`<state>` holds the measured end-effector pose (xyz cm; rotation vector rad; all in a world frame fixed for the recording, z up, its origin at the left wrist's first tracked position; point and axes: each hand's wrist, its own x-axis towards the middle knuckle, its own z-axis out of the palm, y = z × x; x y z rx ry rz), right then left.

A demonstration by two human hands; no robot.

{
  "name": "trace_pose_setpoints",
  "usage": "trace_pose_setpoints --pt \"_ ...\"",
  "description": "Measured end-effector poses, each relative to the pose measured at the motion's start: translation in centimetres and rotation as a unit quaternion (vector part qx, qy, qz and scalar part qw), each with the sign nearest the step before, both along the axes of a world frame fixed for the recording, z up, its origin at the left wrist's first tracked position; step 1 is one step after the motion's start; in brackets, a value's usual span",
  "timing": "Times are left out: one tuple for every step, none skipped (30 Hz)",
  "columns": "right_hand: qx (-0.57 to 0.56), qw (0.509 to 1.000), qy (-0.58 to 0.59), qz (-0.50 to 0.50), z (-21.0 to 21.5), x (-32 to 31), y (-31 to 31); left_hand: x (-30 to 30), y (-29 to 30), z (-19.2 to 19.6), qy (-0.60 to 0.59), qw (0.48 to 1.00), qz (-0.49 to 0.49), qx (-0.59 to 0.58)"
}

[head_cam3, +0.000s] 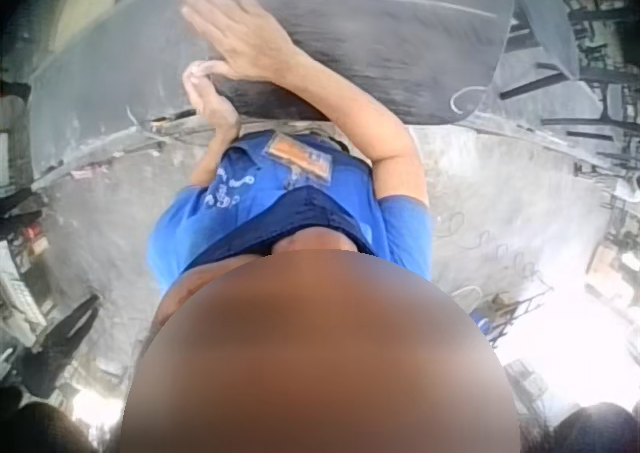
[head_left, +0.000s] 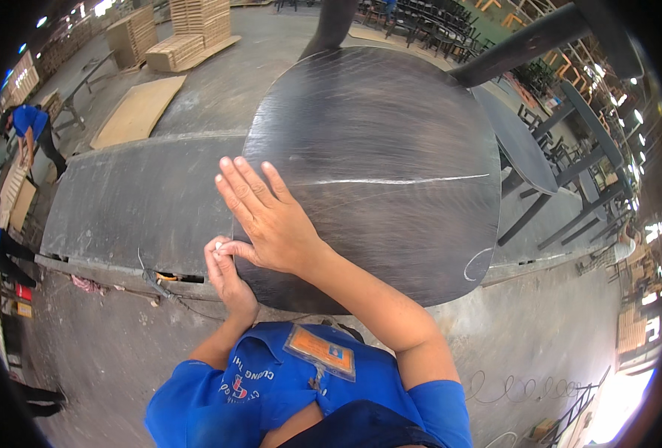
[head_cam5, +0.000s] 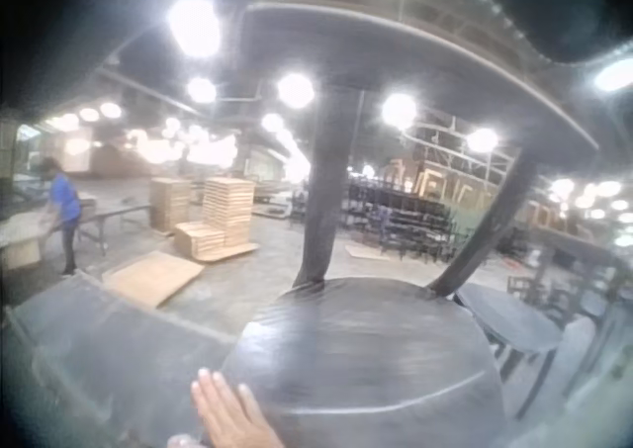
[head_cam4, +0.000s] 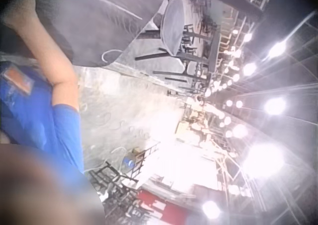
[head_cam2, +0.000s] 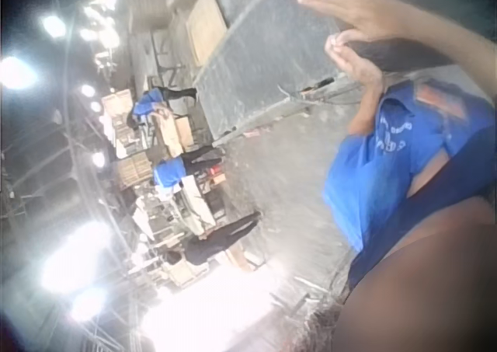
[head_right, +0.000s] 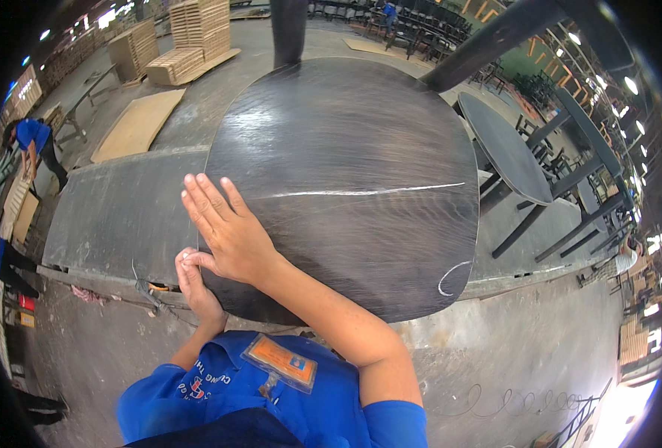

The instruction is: The person marks a dark wooden chair with a white marker, drawing lines on the seat and legs. The person then lifts and repositions the chair before continuing to mark additional areas.

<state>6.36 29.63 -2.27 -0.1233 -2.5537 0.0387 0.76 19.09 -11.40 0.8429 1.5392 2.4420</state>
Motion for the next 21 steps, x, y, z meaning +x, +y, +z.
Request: trace_pose_setpoints --pt "0.009 1.0 0.008 -0.013 0.2 0.4 0.3 0.0 0.0 0.1 0.003 1.0 -0.001 0.006" --pt "0.008 1.0 -0.006 -0.027 0.3 1.2 0.7 0.1 0.0 0.1 0.008 1.0 0.014 0.001" --pt "0.011 0.999 -0.01 -0.034 0.4 2.1 1.1 0.2 -0.1 0.2 -0.012 1.0 -0.004 0.007" --pt "0.009 0.997 -0.016 -0.075 0.4 3.2 1.6 0.3 -0.3 0.2 -0.032 0.999 -0.022 0.017" --pt "0.013 0.993 -0.026 -0.118 0.4 4.5 2.3 0.4 -0.5 0.1 -0.051 0.997 -0.044 0.043" --pt "0.024 0.989 -0.009 -0.145 0.4 5.9 3.0 0.4 -0.6 0.1 -0.048 0.998 -0.029 0.019" --pt "0.027 0.982 -0.023 -0.187 0.4 7.6 3.8 0.5 -0.7 0.0 -0.043 0.999 -0.02 0.011" --pt "0.033 0.969 -0.035 -0.241 0.4 9.2 4.3 0.5 -0.8 -0.1 -0.043 0.999 -0.019 0.007" --pt "0.024 0.956 -0.041 -0.288 0.4 10.7 4.9 0.5 -0.9 -0.2 -0.038 0.999 -0.008 0.006" --pt "0.035 0.941 -0.034 -0.334 0.3 12.2 5.4 0.5 -1.0 -0.3 -0.038 0.999 -0.008 0.008" --pt "0.037 0.927 -0.033 -0.372 0.3 13.7 5.8 0.5 -1.0 -0.4 -0.043 0.999 -0.015 0.017" --pt "0.036 0.916 -0.012 -0.399 0.3 15.1 6.0 0.5 -1.0 -0.4 -0.05 0.999 -0.011 0.013" --pt "0.003 0.901 -0.008 -0.434 0.3 16.4 6.3 0.5 -1.1 -0.5 -0.062 0.998 -0.012 0.015" --pt "0.016 0.9 0.007 -0.436 0.1 17.1 6.1 0.6 -1.2 -0.6 -0.076 0.996 -0.024 0.03" --pt "-0.013 0.885 -0.001 -0.466 -0.1 17.7 6.0 0.7 -1.3 -0.7 -0.074 0.997 -0.014 0.021" --pt "0.014 0.9 0.013 -0.435 -0.4 17.8 5.8 0.8 -1.4 -0.7 -0.074 0.997 -0.016 0.023" --pt "0.015 0.906 0.016 -0.422 -0.9 17.3 5.2 0.9 -1.5 -0.8 -0.076 0.996 -0.025 0.033" --pt "0.015 0.913 0.021 -0.408 -1.4 16.7 4.6 1.1 -1.5 -0.8 -0.088 0.995 -0.028 0.048" --pt "0.03 0.921 -0.002 -0.388 -1.9 15.7 3.9 1.1 -1.6 -0.8 -0.084 0.995 -0.025 0.043" --pt "0.014 0.933 0.001 -0.36 -2.4 14.7 3.1 1.2 -1.7 -0.8 -0.082 0.995 -0.031 0.044" --pt "-0.002 0.941 -0.01 -0.338 -2.7 13.8 2.4 1.1 -1.8 -0.7 -0.082 0.994 -0.044 0.055"
